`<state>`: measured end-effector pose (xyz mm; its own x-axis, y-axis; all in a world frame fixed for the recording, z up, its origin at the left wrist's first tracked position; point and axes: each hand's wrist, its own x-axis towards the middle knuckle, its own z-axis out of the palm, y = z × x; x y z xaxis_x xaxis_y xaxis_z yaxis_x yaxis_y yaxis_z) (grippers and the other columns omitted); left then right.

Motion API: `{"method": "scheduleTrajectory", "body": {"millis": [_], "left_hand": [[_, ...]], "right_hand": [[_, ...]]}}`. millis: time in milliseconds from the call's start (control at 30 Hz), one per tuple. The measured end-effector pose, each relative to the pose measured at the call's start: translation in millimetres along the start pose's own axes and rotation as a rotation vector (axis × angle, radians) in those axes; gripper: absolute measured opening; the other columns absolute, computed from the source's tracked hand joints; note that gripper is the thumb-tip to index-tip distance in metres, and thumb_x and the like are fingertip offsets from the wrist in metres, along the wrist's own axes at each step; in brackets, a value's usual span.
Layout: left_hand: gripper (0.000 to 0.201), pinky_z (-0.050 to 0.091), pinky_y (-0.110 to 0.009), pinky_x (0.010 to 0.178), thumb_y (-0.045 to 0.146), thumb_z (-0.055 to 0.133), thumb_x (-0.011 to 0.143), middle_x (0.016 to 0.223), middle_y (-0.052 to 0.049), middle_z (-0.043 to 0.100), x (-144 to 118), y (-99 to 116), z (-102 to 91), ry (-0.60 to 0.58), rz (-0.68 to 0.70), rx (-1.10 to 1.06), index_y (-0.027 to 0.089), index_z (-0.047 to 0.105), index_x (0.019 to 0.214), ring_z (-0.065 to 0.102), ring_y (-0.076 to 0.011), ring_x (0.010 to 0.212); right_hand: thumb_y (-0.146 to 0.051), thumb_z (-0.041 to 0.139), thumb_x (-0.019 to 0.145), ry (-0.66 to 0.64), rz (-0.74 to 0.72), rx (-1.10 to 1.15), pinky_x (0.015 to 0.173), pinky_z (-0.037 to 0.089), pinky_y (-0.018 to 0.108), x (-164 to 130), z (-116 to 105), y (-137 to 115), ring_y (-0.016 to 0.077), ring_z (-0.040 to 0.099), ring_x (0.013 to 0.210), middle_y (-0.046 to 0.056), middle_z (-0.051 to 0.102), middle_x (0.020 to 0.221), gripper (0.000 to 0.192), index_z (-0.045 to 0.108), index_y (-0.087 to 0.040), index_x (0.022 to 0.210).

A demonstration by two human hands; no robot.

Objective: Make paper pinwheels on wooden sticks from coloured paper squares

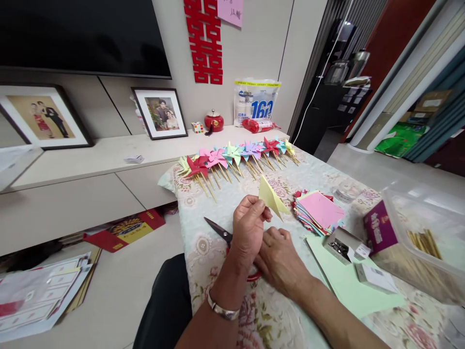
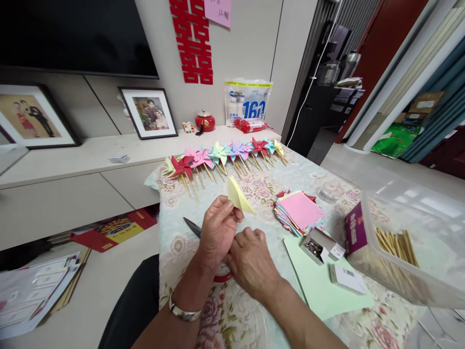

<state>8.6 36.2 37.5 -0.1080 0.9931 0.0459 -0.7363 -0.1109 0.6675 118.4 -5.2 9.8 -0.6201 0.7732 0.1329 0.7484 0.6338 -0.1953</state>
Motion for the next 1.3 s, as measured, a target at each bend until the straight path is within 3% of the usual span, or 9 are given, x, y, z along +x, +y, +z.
{"method": "scheduleTrajectory", "body": {"millis": [167, 267, 367, 600, 867, 1033, 1200, 1300], "left_hand": [[0.023, 0.041, -0.025, 0.057, 0.026, 0.076, 0.065, 0.057, 0.004, 0.059, -2, -2, 2.2, 0.005, -0.067, 0.002, 0.018, 0.055, 0.071, 0.053, -0.0089, 0.051], [0.024, 0.04, -0.024, 0.055, 0.025, 0.076, 0.063, 0.057, 0.005, 0.058, -1, -5, 1.4, 0.028, -0.087, 0.011, 0.017, 0.055, 0.072, 0.053, -0.0079, 0.05], [0.026, 0.039, -0.023, 0.054, 0.024, 0.077, 0.063, 0.054, 0.006, 0.056, 1, -6, -0.8, 0.049, -0.094, 0.005, 0.018, 0.054, 0.073, 0.052, -0.0077, 0.049], [0.028, 0.038, -0.022, 0.053, 0.021, 0.08, 0.061, 0.052, 0.006, 0.056, 5, -8, -4.7, 0.06, -0.107, -0.042, 0.017, 0.057, 0.078, 0.051, -0.008, 0.049], [0.028, 0.041, -0.02, 0.055, 0.021, 0.084, 0.059, 0.067, 0.0, 0.067, 7, -9, -8.7, 0.079, -0.088, -0.051, 0.014, 0.07, 0.082, 0.057, -0.0082, 0.057], [0.028, 0.051, -0.024, 0.071, 0.02, 0.084, 0.059, 0.076, -0.003, 0.073, 5, -6, -7.1, 0.037, -0.073, -0.064, 0.015, 0.073, 0.084, 0.066, -0.0129, 0.07], [0.031, 0.053, -0.026, 0.064, 0.023, 0.086, 0.061, 0.075, -0.002, 0.07, 2, -3, -3.8, -0.066, -0.125, -0.038, 0.016, 0.072, 0.088, 0.065, -0.0138, 0.066], [0.035, 0.05, -0.023, 0.055, 0.025, 0.085, 0.063, 0.077, 0.0, 0.066, 0, -3, -2.4, -0.107, -0.14, 0.027, 0.017, 0.072, 0.095, 0.061, -0.0115, 0.061]], "right_hand": [[-0.054, 0.058, 0.093, -0.032, 0.288, -0.093, 0.077, 0.034, 0.041, -9, -16, 17, 0.0314, 0.054, 0.091, 0.012, 0.067, 0.083, 0.039, 0.064, -0.017, 0.082], [-0.032, 0.064, 0.09, -0.075, 0.271, 0.061, 0.078, 0.038, 0.036, -12, -18, 18, 0.0276, 0.057, 0.092, 0.011, 0.066, 0.096, 0.015, 0.065, -0.017, 0.093], [-0.015, 0.061, 0.085, -0.114, 0.231, 0.151, 0.078, 0.041, 0.032, -14, -16, 15, 0.0245, 0.059, 0.093, 0.01, 0.065, 0.102, 0.017, 0.065, -0.016, 0.101], [-0.017, 0.054, 0.085, -0.116, 0.319, 0.035, 0.07, 0.037, 0.031, -17, -17, 10, 0.0237, 0.062, 0.084, 0.01, 0.065, 0.096, 0.014, 0.064, -0.015, 0.094], [-0.023, 0.054, 0.085, -0.122, 0.429, 0.168, 0.064, 0.033, 0.03, -21, -23, 23, 0.0213, 0.06, 0.073, 0.009, 0.067, 0.086, 0.011, 0.062, -0.016, 0.087], [-0.032, 0.058, 0.083, 0.033, 0.534, 0.51, 0.06, 0.032, 0.028, -18, -22, 36, 0.0169, 0.05, 0.065, 0.003, 0.06, 0.072, 0.015, 0.06, -0.017, 0.079], [-0.042, 0.081, 0.062, 0.317, 0.682, 1.238, 0.052, 0.034, 0.023, -11, -27, 42, 0.0113, 0.046, 0.056, -0.003, 0.056, 0.067, 0.042, 0.061, -0.017, 0.088], [-0.044, 0.089, 0.058, 0.38, 0.644, 1.527, 0.044, 0.025, 0.02, -13, -32, 41, 0.0054, 0.033, 0.045, -0.009, 0.046, 0.057, 0.048, 0.055, -0.019, 0.082]]}}
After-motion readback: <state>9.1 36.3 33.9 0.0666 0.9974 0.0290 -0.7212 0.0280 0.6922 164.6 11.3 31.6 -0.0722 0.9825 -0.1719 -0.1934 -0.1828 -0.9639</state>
